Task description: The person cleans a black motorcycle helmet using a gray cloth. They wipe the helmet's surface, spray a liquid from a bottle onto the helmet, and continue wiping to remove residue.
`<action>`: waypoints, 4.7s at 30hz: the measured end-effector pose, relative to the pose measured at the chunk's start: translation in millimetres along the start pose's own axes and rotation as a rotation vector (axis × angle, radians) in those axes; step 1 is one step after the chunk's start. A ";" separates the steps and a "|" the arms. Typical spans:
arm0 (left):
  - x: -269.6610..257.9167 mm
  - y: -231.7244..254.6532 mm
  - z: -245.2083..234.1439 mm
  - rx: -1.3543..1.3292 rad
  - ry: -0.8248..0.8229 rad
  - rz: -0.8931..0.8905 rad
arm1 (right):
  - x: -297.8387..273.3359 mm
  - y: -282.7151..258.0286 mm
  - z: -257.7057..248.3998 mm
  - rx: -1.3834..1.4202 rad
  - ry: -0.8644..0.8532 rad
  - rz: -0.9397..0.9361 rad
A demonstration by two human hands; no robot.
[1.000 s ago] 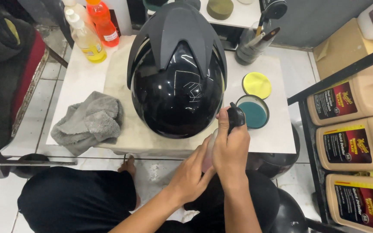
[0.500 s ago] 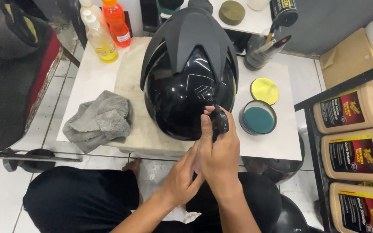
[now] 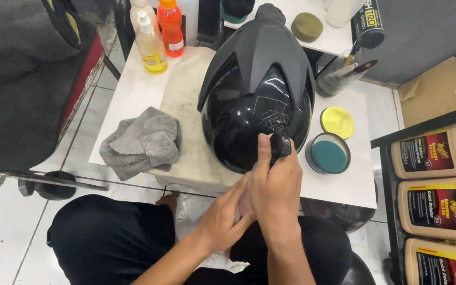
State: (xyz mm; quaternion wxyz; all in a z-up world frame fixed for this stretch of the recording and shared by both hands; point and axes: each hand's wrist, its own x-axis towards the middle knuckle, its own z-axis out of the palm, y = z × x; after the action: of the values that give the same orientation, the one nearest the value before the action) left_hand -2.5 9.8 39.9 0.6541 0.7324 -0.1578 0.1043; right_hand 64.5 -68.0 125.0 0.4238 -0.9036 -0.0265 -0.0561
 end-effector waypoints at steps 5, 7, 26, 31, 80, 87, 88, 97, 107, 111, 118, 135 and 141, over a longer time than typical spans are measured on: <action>-10.1 -9.0 -12.8 -0.009 0.046 -0.002 | -6.4 -12.5 14.1 0.047 -0.002 -0.150; -18.2 -18.2 -22.9 -0.006 0.100 0.003 | -7.8 -17.3 26.1 0.090 -0.027 -0.253; -26.5 -38.4 -91.7 -0.212 0.006 -0.218 | -4.5 -49.4 74.7 -0.067 -0.180 -0.040; -46.3 -61.1 -75.5 0.087 -0.010 -0.139 | -24.3 -26.3 65.1 0.082 -0.141 -0.127; -95.0 -70.0 -11.6 0.033 0.059 -0.127 | -62.2 27.5 51.7 -0.008 -0.220 -0.048; -63.8 -70.3 19.2 0.117 -0.011 0.039 | -56.8 34.6 4.0 0.019 -0.043 0.049; -58.6 -73.0 27.6 0.136 -0.003 0.064 | -54.2 36.4 -4.2 0.023 -0.049 0.107; 12.3 -56.1 98.7 0.122 -0.035 0.015 | -29.9 85.9 -73.0 -0.161 0.076 0.134; 75.6 -89.3 189.5 0.225 -0.158 -0.081 | 11.5 170.4 -108.4 -0.133 0.244 0.252; 92.4 -83.9 201.8 0.211 -0.156 -0.126 | 31.3 206.2 -110.2 -0.133 0.402 0.244; 84.2 -79.1 196.2 0.172 -0.201 -0.177 | 55.4 237.2 -110.7 -0.078 0.553 0.209; 49.9 -64.9 166.7 0.046 -0.220 0.045 | 39.7 222.0 -106.9 0.083 0.597 0.167; 13.9 -46.6 96.6 0.188 -0.101 0.256 | -3.1 170.6 -86.7 -0.191 0.697 -0.149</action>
State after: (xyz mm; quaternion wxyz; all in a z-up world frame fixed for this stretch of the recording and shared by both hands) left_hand 22.3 -82.9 -10.1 0.5551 0.7687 -0.2722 0.1640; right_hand 70.8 -243.7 49.4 0.3160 -0.8612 0.0591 -0.3936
